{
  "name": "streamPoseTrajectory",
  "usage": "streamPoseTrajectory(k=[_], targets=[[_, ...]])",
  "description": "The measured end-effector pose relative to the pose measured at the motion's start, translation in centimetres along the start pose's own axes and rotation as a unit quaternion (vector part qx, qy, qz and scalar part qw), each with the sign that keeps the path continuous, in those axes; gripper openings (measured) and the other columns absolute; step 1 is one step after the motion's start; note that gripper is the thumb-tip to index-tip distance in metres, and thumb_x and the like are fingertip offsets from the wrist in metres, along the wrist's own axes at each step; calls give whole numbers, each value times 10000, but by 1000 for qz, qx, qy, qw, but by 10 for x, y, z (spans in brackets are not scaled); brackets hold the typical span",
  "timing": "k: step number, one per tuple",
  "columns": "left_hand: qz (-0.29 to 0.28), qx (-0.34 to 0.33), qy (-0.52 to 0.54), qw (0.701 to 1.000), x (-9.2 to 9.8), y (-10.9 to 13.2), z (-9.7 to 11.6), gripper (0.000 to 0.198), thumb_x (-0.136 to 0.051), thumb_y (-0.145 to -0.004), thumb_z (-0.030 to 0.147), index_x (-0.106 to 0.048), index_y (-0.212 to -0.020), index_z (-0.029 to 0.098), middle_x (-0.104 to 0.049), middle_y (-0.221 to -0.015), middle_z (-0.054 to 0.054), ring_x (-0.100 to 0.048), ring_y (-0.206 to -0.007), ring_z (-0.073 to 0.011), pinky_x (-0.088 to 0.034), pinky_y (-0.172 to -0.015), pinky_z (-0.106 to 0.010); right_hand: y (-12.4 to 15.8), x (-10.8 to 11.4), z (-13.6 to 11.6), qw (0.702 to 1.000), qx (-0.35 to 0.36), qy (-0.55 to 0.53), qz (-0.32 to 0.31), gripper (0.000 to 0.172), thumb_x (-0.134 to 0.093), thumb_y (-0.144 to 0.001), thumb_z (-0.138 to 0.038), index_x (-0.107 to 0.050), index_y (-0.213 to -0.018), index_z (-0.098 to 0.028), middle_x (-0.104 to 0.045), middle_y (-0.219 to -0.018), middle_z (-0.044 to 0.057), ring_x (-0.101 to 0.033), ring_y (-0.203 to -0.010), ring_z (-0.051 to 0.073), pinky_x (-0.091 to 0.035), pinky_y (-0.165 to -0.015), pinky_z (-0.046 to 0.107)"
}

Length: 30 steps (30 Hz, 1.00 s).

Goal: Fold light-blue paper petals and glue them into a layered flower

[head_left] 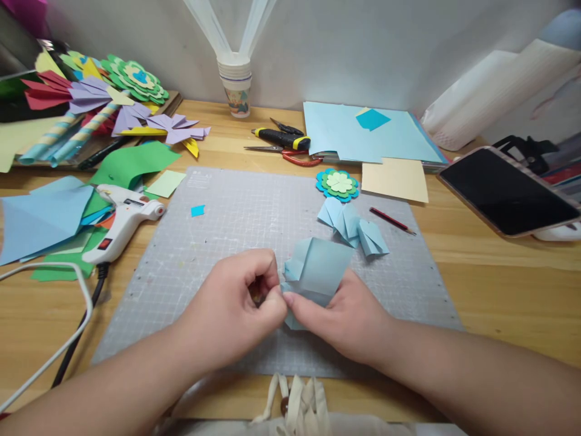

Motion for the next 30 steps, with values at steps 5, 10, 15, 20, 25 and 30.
streamPoseTrajectory(k=[5,10,15,20,25,30], targets=[[-35,80,181,980,-3,-2,-17,126,-578,-776,235,-566,-667,174,-506,-606,46,-430,-574,-86,-335,-540,-217,-2,8,-3,999,-4,-35,16,140,-570,-796,-266,-540,-676,-200,-533,-641,-18,-500,-612,124,-464,-572,243],[-97,167,308,932,-11,2,-36,225,-670,-787,390,-680,-745,169,-542,-600,35,-404,-543,-68,-293,-516,-210,-5,12,-8,996,-5,-94,6,118,-572,-809,-270,-555,-723,-192,-553,-666,-21,-510,-618,111,-462,-549,216],[-111,198,322,919,-15,3,-41,227,-754,-714,400,-696,-741,182,-549,-583,49,-423,-538,-55,-296,-512,-187,-4,10,-5,995,-10,-95,-2,132,-587,-799,-272,-550,-704,-188,-543,-646,-24,-503,-603,107,-456,-528,209],[-109,205,322,918,-16,3,-40,180,-767,-698,342,-689,-728,182,-555,-569,59,-416,-524,-45,-296,-506,-171,-3,9,-5,998,1,-66,0,139,-593,-799,-258,-552,-684,-192,-548,-648,-19,-505,-619,117,-467,-561,227],[-111,208,321,917,-16,4,-37,166,-752,-713,314,-667,-691,172,-520,-534,69,-382,-504,-37,-273,-490,-161,-1,6,-6,997,11,-81,-16,119,-595,-823,-266,-581,-734,-188,-559,-677,-17,-503,-632,111,-469,-577,219],[-101,208,337,913,-15,4,-39,189,-769,-703,357,-696,-715,183,-537,-556,65,-404,-508,-34,-297,-485,-150,-1,4,-1,989,-7,-144,-28,140,-578,-858,-280,-597,-752,-190,-561,-660,-30,-490,-586,86,-446,-535,186]])
Point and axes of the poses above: each hand's wrist, its own y-axis away from the middle knuckle, its own x-axis out of the back of the hand, z = x × y, the point moved 9 cm from there along -y, towards the middle knuckle
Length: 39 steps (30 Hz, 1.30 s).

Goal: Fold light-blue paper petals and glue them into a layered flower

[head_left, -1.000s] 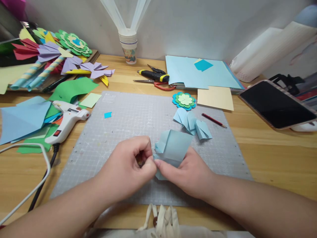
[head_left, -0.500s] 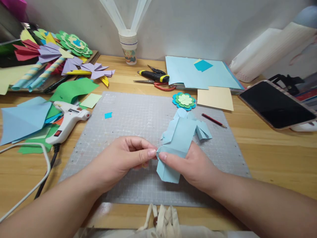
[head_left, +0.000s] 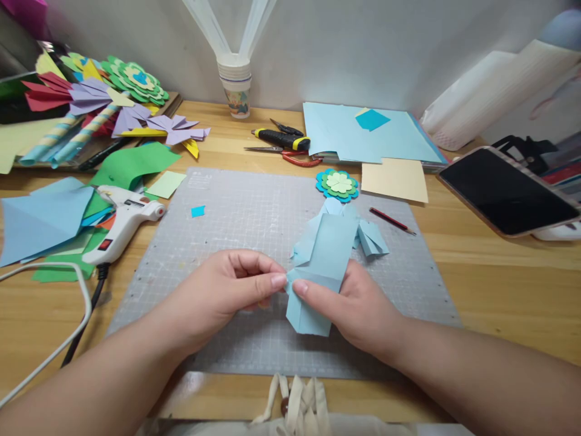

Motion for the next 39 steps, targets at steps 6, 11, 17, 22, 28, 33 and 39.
streamPoseTrajectory(k=[6,11,17,22,28,33,39], targets=[[-18,3,9,1000,-2,-1,-1,151,-778,-697,330,-723,-719,192,-572,-577,56,-426,-520,-36,-342,-503,-147,1,0,0,1000,3,10,4,127,-583,-855,-281,-623,-774,-191,-608,-691,-13,-535,-615,108,-477,-559,212],[-17,3,14,1000,-4,0,1,140,-777,-694,308,-711,-678,185,-572,-564,57,-414,-506,-37,-351,-503,-155,2,2,-1,999,2,31,11,145,-586,-849,-301,-619,-759,-192,-601,-696,-7,-538,-624,113,-488,-569,219],[-15,11,5,1000,-3,1,-2,145,-786,-683,300,-700,-695,184,-587,-590,52,-436,-522,-42,-329,-497,-156,1,2,-3,999,8,46,18,128,-596,-829,-294,-610,-755,-191,-591,-681,-5,-533,-614,119,-488,-556,223],[-25,7,11,1000,-4,1,0,191,-764,-713,359,-697,-697,180,-538,-554,60,-412,-507,-39,-310,-486,-155,1,-1,-5,1000,11,23,3,109,-577,-842,-257,-615,-761,-195,-593,-682,-16,-531,-604,105,-476,-561,207],[-46,3,29,999,-8,3,1,179,-759,-725,329,-677,-696,172,-527,-559,59,-406,-510,-40,-305,-481,-153,1,-1,-7,999,18,41,0,100,-584,-831,-260,-608,-762,-192,-603,-701,-8,-546,-631,116,-487,-580,221],[-52,15,40,998,-11,2,1,173,-778,-696,313,-671,-697,177,-520,-548,60,-397,-500,-44,-289,-471,-161,1,-1,-6,998,19,65,1,116,-583,-830,-282,-602,-760,-192,-590,-690,-3,-539,-627,124,-492,-585,238],[-49,25,36,998,-10,2,0,200,-785,-675,332,-660,-702,179,-511,-544,58,-390,-498,-55,-281,-471,-180,1,-2,-6,997,24,70,2,110,-583,-830,-296,-621,-795,-199,-621,-702,1,-569,-631,133,-500,-587,245]])
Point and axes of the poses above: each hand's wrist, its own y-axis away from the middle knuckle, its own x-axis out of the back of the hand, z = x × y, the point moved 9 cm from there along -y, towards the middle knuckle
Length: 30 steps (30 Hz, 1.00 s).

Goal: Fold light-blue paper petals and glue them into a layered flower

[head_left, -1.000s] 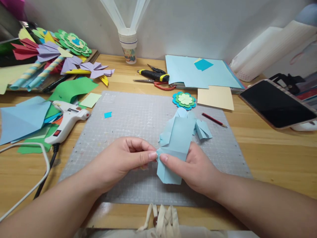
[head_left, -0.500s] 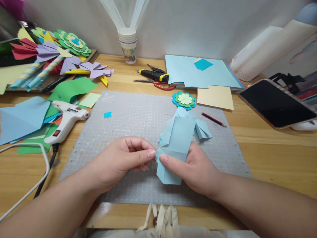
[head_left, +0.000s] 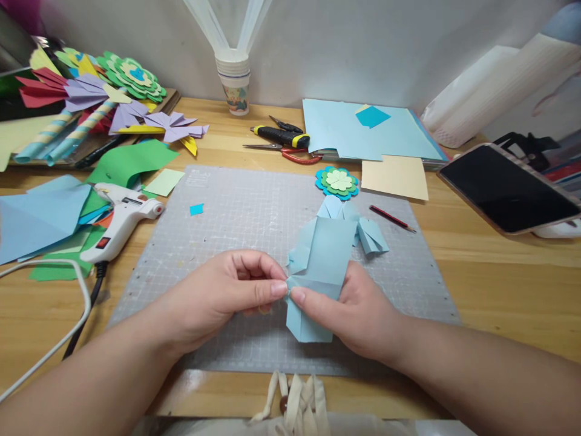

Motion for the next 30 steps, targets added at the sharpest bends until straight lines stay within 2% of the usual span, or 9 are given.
streamPoseTrajectory(k=[5,10,14,18,23,30], targets=[[15,-20,-40,999,3,0,1,224,-734,-725,373,-633,-754,175,-528,-571,53,-417,-516,-59,-311,-497,-182,-1,1,-2,1000,-5,17,8,120,-560,-845,-275,-622,-781,-194,-639,-711,3,-578,-632,129,-486,-592,236],[92,-69,-123,986,6,0,13,148,-699,-696,267,-591,-680,168,-517,-559,60,-404,-502,-60,-318,-486,-188,0,5,-1,995,-14,96,33,141,-542,-818,-216,-559,-681,-185,-539,-622,-22,-483,-569,111,-422,-538,226],[124,-116,-203,964,3,4,22,89,-639,-721,242,-593,-682,177,-572,-634,30,-488,-575,-93,-380,-538,-213,1,5,-1,990,-1,138,37,110,-528,-812,-207,-568,-713,-180,-556,-667,-7,-497,-620,131,-443,-606,258],[134,-137,-244,950,1,7,25,89,-601,-718,226,-566,-648,183,-551,-602,34,-503,-584,-106,-389,-542,-221,2,6,-1,986,9,165,37,121,-516,-824,-210,-566,-717,-184,-554,-664,-8,-498,-616,133,-441,-617,264],[132,-144,-267,944,0,6,26,91,-577,-729,199,-558,-641,182,-533,-595,46,-490,-576,-95,-384,-540,-212,3,3,0,983,14,183,26,136,-514,-839,-215,-556,-713,-185,-541,-659,-13,-493,-613,128,-430,-613,258],[136,-149,-268,942,-1,6,28,80,-564,-724,193,-560,-645,183,-541,-603,45,-500,-582,-98,-388,-543,-215,2,7,-1,983,19,177,43,125,-514,-844,-217,-550,-728,-188,-537,-680,-12,-498,-641,132,-416,-607,249]])
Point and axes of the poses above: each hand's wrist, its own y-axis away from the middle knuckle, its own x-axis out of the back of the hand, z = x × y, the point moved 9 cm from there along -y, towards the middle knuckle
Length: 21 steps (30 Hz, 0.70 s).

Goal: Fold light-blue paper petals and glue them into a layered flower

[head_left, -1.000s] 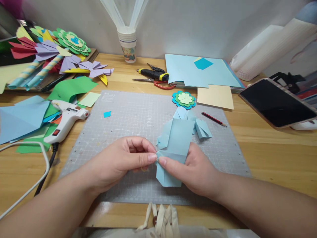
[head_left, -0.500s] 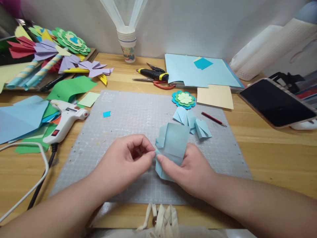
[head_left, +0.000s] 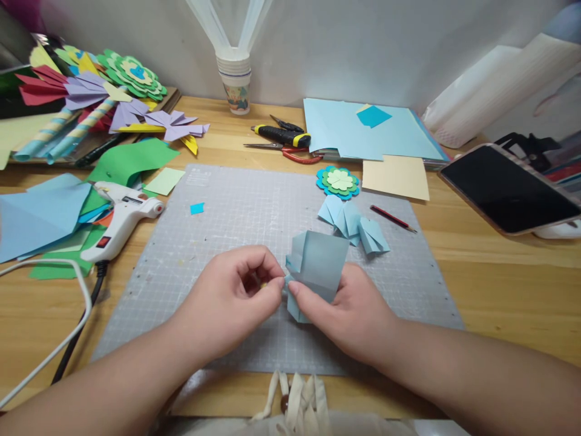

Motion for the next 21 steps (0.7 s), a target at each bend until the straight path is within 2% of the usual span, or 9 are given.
streamPoseTrajectory(k=[7,13,15,17,21], targets=[[4,-7,-37,999,0,0,-2,91,-544,-720,195,-526,-631,190,-511,-591,47,-472,-572,-102,-374,-534,-227,1,0,-3,999,16,46,2,162,-512,-840,-202,-499,-679,-192,-477,-625,-33,-451,-592,111,-383,-578,241],[45,-40,-73,996,-1,3,3,129,-535,-678,163,-462,-578,197,-468,-580,50,-433,-575,-108,-343,-532,-245,5,-2,-19,990,103,99,7,178,-518,-821,-165,-499,-646,-185,-491,-611,-39,-454,-572,99,-370,-578,247],[33,-13,-25,999,-1,1,-1,122,-561,-683,172,-485,-589,189,-479,-582,52,-437,-575,-102,-342,-538,-238,5,0,-18,992,94,77,16,170,-521,-821,-168,-525,-652,-183,-521,-618,-30,-487,-583,108,-392,-589,251],[-3,31,63,998,-4,-1,-9,120,-591,-721,221,-533,-625,178,-496,-575,56,-431,-555,-88,-336,-533,-226,4,3,-13,998,56,12,23,154,-530,-828,-191,-557,-677,-184,-552,-625,-21,-523,-594,117,-417,-579,244],[-95,99,225,965,-11,-1,-20,213,-605,-801,348,-640,-710,160,-553,-562,36,-415,-518,-72,-315,-512,-213,-1,2,-5,987,-17,-160,7,112,-544,-835,-226,-602,-746,-190,-615,-669,-11,-558,-596,115,-454,-540,215]])
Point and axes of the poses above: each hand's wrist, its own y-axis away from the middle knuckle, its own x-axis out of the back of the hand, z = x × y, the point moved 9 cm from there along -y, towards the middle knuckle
